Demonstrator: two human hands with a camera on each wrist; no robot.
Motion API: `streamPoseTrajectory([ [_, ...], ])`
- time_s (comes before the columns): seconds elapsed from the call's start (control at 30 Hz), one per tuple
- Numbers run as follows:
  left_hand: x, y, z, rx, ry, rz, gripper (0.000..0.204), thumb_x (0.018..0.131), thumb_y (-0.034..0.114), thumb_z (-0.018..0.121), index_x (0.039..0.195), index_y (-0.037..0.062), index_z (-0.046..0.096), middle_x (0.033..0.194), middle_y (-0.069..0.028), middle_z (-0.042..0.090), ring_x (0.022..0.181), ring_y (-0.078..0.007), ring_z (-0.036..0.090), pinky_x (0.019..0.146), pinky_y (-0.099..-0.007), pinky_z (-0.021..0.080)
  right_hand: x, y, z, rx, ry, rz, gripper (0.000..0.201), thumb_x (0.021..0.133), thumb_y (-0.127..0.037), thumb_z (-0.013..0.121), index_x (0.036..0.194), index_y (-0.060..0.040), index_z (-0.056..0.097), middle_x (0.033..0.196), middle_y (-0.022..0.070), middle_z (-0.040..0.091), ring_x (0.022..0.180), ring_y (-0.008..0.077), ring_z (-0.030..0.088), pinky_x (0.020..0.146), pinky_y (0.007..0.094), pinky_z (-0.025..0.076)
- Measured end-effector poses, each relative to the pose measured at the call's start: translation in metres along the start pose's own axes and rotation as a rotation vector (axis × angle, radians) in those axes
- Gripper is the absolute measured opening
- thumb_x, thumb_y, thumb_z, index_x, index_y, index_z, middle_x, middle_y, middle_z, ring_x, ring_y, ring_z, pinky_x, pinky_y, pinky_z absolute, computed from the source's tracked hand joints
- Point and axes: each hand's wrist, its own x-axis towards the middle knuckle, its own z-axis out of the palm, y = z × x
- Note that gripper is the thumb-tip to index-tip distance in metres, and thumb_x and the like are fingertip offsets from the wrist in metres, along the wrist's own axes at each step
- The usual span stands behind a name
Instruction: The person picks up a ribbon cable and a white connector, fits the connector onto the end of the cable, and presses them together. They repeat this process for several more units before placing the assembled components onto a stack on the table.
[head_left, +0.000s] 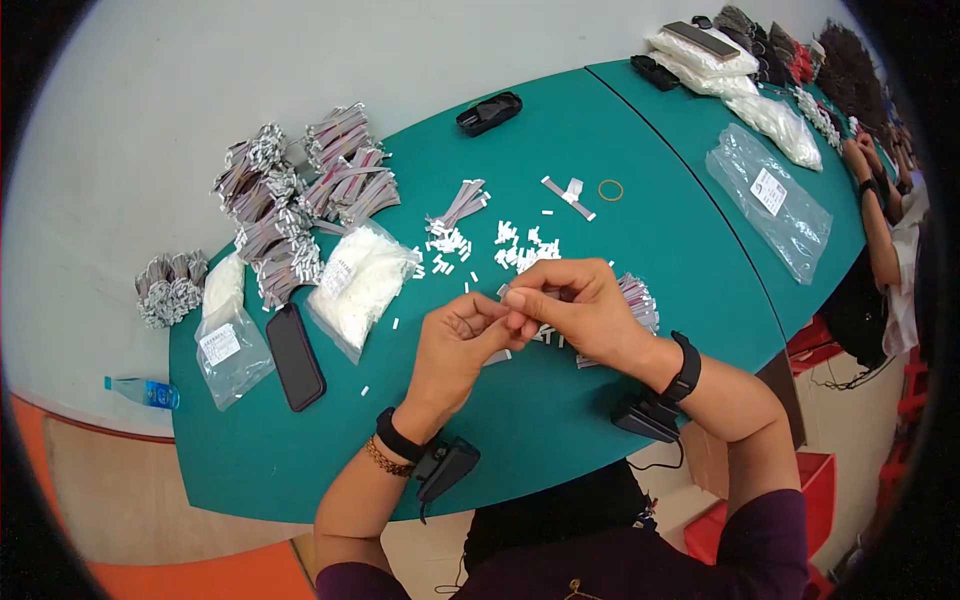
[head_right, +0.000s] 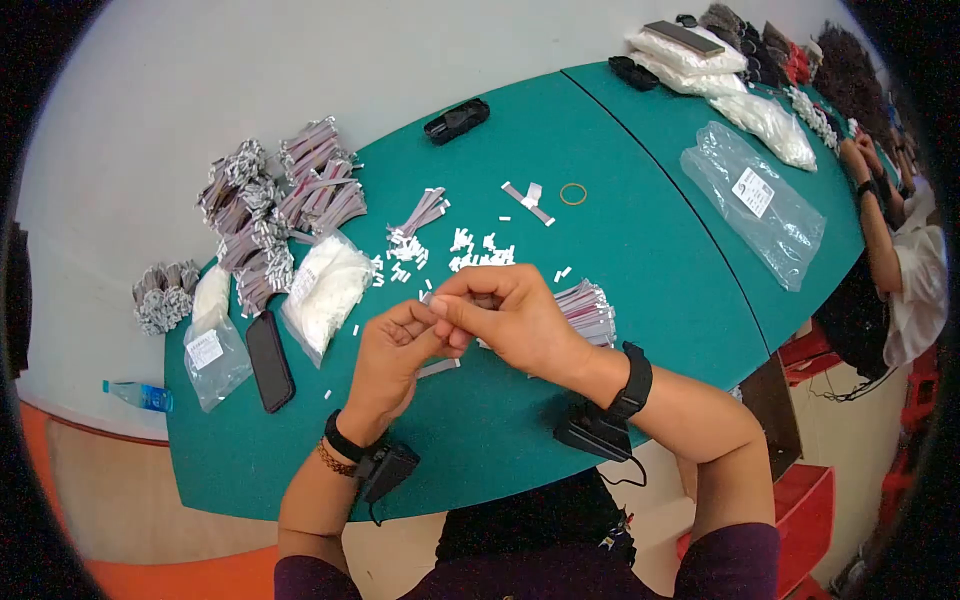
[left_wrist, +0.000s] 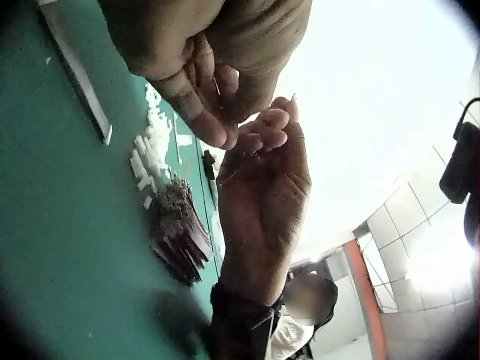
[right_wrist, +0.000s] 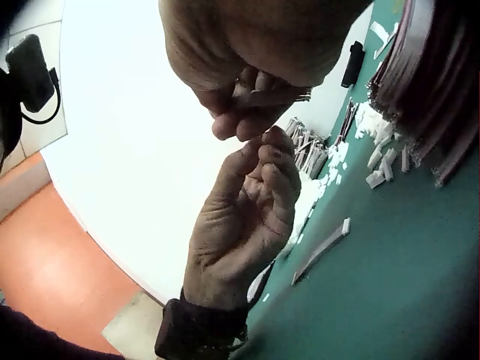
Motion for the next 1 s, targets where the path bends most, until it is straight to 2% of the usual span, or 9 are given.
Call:
streamPoseTrajectory([
  [0.07, 0.000, -0.001, -0.002, -0.121, -0.005, -0.035, 0.009, 0.088, 0.005, 0.058, 0.092, -0.0026, 0.059, 0.089, -0.0106, 0.065, 0.081, -0.0148, 0.064, 0.073, -0.0256, 0.052, 0.000, 0.000, -0.001, -0.012, 0.014, -0.013, 0.013, 0.087, -0.007, 0.059, 0.089, 0.0043, 0.064, 0.074, 0.0058, 0.064, 0.061, 0.0070, 0.058, 0.054, 0.0195, 0.048],
  [0.27, -0.001, -0.001, -0.001, -0.185, -0.022, -0.053, 0.018, 0.087, 0.013, 0.061, 0.099, -0.0007, 0.061, 0.090, -0.0085, 0.066, 0.079, -0.0120, 0.062, 0.069, -0.0223, 0.049, 0.001, 0.003, -0.001, 0.055, 0.019, -0.004, 0.014, 0.087, -0.008, 0.060, 0.091, 0.0051, 0.063, 0.076, 0.0079, 0.065, 0.063, 0.0090, 0.061, 0.057, 0.0209, 0.050],
  [0.37, -0.003, -0.004, 0.001, -0.188, -0.031, -0.025, 0.017, 0.087, 0.012, 0.061, 0.099, -0.0006, 0.061, 0.090, -0.0079, 0.065, 0.079, -0.0114, 0.061, 0.070, -0.0224, 0.048, 0.000, 0.002, 0.000, 0.066, 0.030, 0.011, 0.014, 0.087, -0.008, 0.060, 0.092, 0.0054, 0.063, 0.076, 0.0085, 0.065, 0.064, 0.0097, 0.061, 0.058, 0.0211, 0.050],
  [0.53, -0.002, 0.000, 0.002, -0.221, -0.038, -0.081, 0.017, 0.087, 0.010, 0.061, 0.100, 0.0004, 0.061, 0.090, -0.0055, 0.063, 0.081, -0.0111, 0.058, 0.074, -0.0234, 0.047, 0.002, 0.002, -0.003, 0.128, 0.035, 0.020, 0.015, 0.087, -0.008, 0.060, 0.092, 0.0049, 0.063, 0.076, 0.0085, 0.065, 0.065, 0.0096, 0.061, 0.058, 0.0206, 0.050],
  [0.73, 0.001, 0.008, -0.015, -0.290, -0.063, -0.094, 0.015, 0.087, 0.009, 0.060, 0.100, 0.0019, 0.060, 0.087, -0.0024, 0.061, 0.080, -0.0106, 0.057, 0.075, -0.0235, 0.047, 0.004, -0.004, -0.008, -0.059, -0.018, 0.019, 0.012, 0.087, -0.009, 0.061, 0.089, 0.0020, 0.065, 0.074, 0.0052, 0.064, 0.063, 0.0075, 0.059, 0.056, 0.0187, 0.048],
  [0.93, 0.002, 0.018, -0.023, -0.298, -0.082, -0.069, 0.018, 0.088, 0.009, 0.060, 0.104, 0.0010, 0.059, 0.088, -0.0013, 0.060, 0.080, -0.0093, 0.056, 0.075, -0.0226, 0.046, 0.003, -0.004, -0.004, -0.148, -0.081, 0.098, 0.012, 0.087, -0.011, 0.061, 0.083, -0.0013, 0.066, 0.069, 0.0017, 0.062, 0.058, 0.0049, 0.055, 0.053, 0.0177, 0.043],
  [1.0, 0.002, 0.021, -0.023, -0.286, -0.085, -0.076, 0.020, 0.088, 0.009, 0.060, 0.106, 0.0002, 0.059, 0.088, -0.0011, 0.059, 0.079, -0.0089, 0.056, 0.074, -0.0224, 0.046, 0.003, -0.004, -0.004, -0.162, -0.089, 0.092, 0.011, 0.086, -0.010, 0.061, 0.084, 0.0002, 0.066, 0.069, 0.0030, 0.062, 0.058, 0.0057, 0.055, 0.053, 0.0186, 0.044],
])
